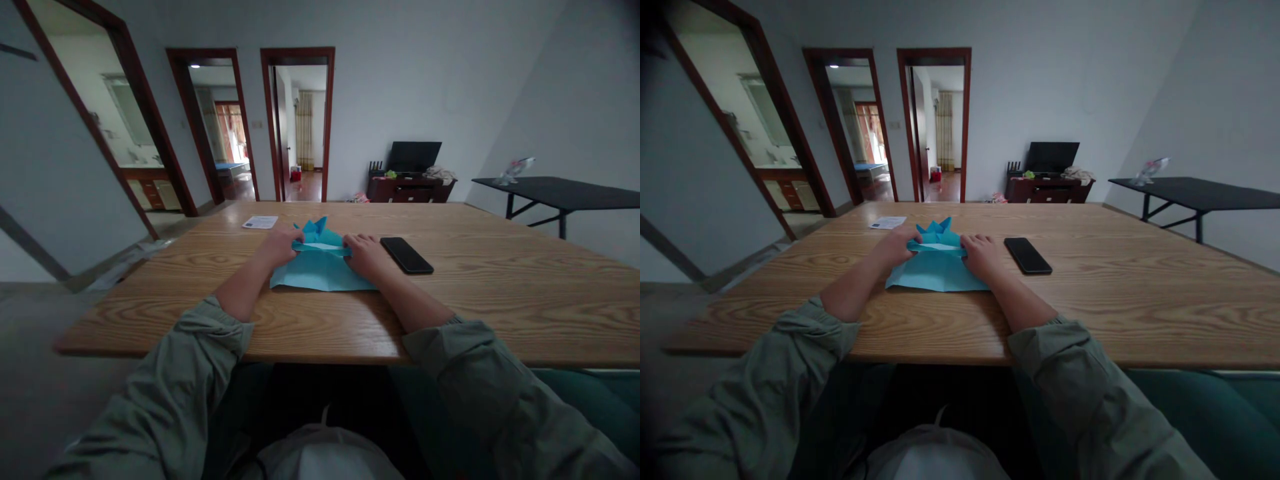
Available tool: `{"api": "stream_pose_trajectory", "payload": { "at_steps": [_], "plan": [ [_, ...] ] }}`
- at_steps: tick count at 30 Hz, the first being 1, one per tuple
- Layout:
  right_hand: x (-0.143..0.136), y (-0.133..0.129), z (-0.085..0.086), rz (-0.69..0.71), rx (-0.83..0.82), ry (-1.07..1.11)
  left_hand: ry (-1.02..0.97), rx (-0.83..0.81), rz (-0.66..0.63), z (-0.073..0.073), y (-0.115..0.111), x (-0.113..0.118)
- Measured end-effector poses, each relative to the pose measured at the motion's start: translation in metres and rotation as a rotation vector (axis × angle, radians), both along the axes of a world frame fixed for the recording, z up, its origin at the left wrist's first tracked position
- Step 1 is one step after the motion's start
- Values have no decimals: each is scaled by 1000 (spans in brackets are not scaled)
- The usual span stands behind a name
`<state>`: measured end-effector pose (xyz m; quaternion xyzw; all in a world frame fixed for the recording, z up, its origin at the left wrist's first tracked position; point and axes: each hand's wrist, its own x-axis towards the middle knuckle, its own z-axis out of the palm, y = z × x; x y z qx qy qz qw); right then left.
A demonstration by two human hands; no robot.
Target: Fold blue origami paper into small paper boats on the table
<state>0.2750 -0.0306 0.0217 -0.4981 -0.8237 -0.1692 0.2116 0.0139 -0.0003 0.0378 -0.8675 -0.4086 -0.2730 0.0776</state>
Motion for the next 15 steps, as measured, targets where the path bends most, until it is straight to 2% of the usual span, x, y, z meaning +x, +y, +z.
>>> {"api": "stream_pose_trajectory", "payload": {
  "at_steps": [9, 15],
  "plan": [
    [5, 9, -11, -7, -99, -53, 71, -241, 88, -12, 5, -5],
    [12, 17, -16, -34, -205, -7, 70, -306, 134, -12, 7, -13]
  ]
}}
